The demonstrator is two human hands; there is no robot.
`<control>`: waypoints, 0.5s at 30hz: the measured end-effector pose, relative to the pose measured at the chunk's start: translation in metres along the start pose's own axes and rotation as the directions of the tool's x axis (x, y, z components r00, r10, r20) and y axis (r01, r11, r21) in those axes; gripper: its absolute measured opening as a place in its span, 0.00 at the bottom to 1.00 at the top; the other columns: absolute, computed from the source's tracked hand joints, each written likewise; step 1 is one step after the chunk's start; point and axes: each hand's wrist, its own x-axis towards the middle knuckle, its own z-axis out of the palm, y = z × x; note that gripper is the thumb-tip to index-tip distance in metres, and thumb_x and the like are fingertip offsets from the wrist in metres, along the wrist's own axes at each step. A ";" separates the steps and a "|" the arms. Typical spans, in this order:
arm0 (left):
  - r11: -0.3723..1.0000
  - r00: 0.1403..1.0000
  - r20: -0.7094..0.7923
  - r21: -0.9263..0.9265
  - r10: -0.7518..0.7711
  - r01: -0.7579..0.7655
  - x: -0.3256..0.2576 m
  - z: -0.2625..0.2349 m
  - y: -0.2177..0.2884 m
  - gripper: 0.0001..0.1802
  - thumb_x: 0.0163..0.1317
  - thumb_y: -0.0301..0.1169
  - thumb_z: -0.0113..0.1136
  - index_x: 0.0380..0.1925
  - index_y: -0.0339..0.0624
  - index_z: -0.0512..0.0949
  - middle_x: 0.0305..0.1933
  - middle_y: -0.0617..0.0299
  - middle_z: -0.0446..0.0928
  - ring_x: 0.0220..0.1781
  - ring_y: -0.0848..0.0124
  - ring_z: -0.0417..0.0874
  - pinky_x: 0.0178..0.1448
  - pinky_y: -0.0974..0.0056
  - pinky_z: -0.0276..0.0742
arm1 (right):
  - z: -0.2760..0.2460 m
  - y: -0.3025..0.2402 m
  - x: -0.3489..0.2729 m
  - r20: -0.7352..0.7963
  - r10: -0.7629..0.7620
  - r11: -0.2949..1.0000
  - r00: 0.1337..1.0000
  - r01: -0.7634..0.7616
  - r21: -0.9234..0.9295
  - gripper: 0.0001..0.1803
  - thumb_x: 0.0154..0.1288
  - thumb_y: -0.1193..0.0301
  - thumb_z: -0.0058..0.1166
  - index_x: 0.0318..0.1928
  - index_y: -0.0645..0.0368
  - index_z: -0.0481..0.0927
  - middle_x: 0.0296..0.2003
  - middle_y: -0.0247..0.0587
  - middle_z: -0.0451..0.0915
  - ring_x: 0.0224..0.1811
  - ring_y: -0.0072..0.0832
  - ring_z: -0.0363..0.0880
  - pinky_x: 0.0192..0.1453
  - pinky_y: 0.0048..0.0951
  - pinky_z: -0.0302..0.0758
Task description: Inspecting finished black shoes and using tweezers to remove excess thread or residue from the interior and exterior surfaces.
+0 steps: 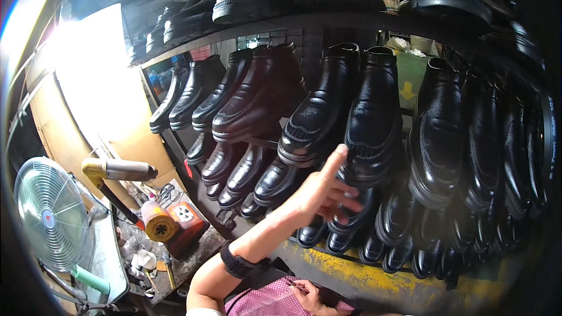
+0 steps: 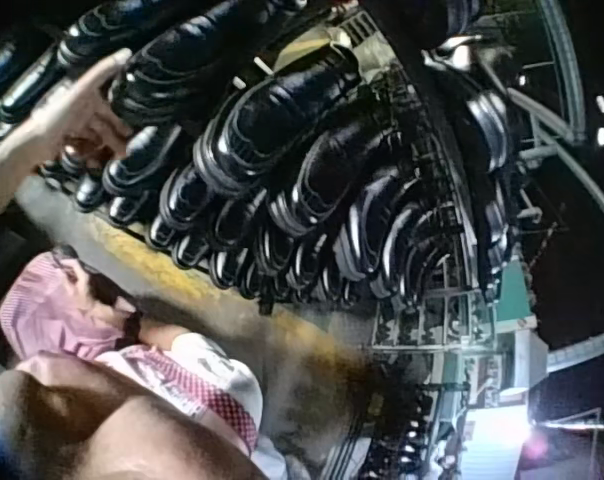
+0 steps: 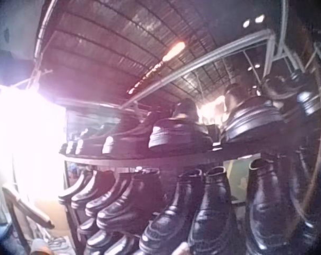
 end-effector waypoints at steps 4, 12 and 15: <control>0.948 0.977 0.031 -0.253 0.209 -0.194 0.012 0.025 -0.001 0.48 0.55 0.73 0.32 0.61 0.46 0.63 0.42 0.48 0.80 0.29 0.61 0.81 0.34 0.64 0.76 | -0.001 0.007 0.002 0.028 -0.025 1.000 0.999 0.026 -0.017 0.13 0.59 0.70 0.59 0.43 0.60 0.76 0.30 0.37 0.80 0.33 0.20 0.76 0.37 0.24 0.74; 0.791 0.891 -0.266 -0.413 0.369 -0.451 0.013 0.042 -0.020 0.28 0.63 0.50 0.49 0.48 0.34 0.70 0.39 0.54 0.79 0.30 0.60 0.84 0.28 0.66 0.81 | -0.013 -0.041 0.002 0.002 -0.155 0.964 0.988 0.151 -0.219 0.14 0.56 0.70 0.62 0.39 0.64 0.76 0.27 0.38 0.79 0.28 0.19 0.76 0.32 0.24 0.74; 0.733 0.861 -0.257 -0.452 0.438 -0.508 -0.004 0.047 -0.034 0.28 0.59 0.43 0.59 0.46 0.28 0.65 0.43 0.47 0.75 0.27 0.62 0.83 0.26 0.65 0.83 | -0.017 -0.038 0.007 -0.067 -0.235 0.958 0.970 0.219 -0.187 0.13 0.58 0.70 0.62 0.40 0.64 0.77 0.26 0.34 0.80 0.27 0.17 0.75 0.33 0.21 0.74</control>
